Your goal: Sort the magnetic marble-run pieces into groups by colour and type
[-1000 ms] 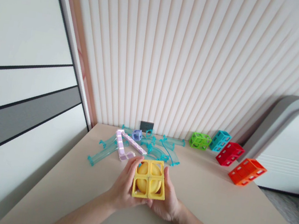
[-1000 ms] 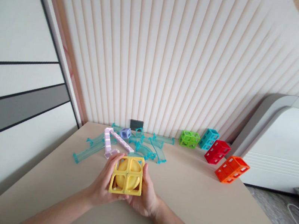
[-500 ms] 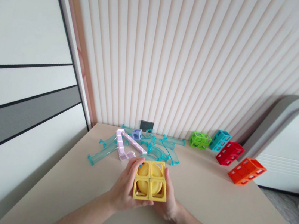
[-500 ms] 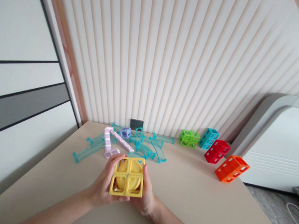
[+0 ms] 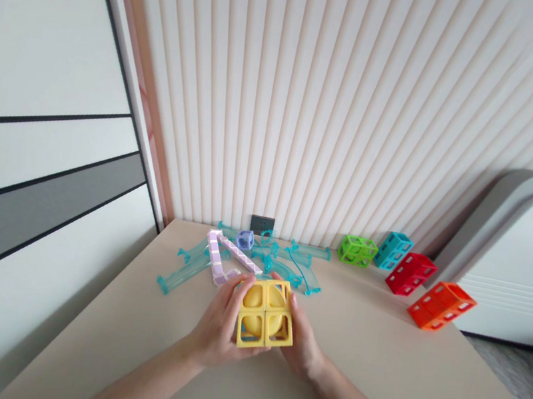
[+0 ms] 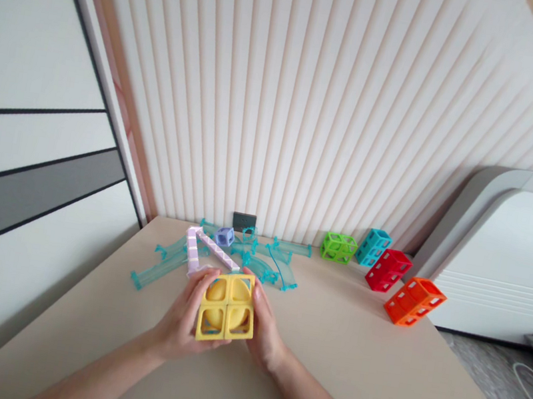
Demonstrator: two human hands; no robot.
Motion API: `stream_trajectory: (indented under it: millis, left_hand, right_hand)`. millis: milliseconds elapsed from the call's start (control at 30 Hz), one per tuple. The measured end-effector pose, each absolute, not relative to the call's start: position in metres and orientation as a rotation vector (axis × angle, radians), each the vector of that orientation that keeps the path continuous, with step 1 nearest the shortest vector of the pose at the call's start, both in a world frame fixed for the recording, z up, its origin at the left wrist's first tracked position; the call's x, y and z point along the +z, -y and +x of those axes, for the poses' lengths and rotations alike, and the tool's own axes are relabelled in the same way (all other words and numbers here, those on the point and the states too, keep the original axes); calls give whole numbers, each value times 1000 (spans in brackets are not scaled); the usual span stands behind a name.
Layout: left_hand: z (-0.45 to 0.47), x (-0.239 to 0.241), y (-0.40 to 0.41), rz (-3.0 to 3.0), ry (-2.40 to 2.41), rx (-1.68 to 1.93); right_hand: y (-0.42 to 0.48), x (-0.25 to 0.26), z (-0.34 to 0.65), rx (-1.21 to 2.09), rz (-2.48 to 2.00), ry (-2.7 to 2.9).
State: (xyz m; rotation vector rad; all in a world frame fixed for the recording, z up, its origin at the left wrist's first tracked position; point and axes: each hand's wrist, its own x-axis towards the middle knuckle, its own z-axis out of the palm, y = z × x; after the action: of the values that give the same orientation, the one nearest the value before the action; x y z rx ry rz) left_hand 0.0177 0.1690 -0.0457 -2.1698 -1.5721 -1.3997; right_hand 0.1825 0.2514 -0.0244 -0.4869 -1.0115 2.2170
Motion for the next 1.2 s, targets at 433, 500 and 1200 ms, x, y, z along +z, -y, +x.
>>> stream_trajectory:
  millis: [433, 500, 1200]
  left_hand:
    - [15, -49, -169, -2150, 1557, -1350]
    - [14, -49, -169, -2151, 1544, -1346]
    - [11, -51, -172, -2160, 1501, -1359]
  right_hand:
    - [-250, -21, 183, 2133, -486, 1228]
    - [-251, -21, 183, 2124, -482, 1234]
    - [-251, -27, 183, 2078, -465, 1324]
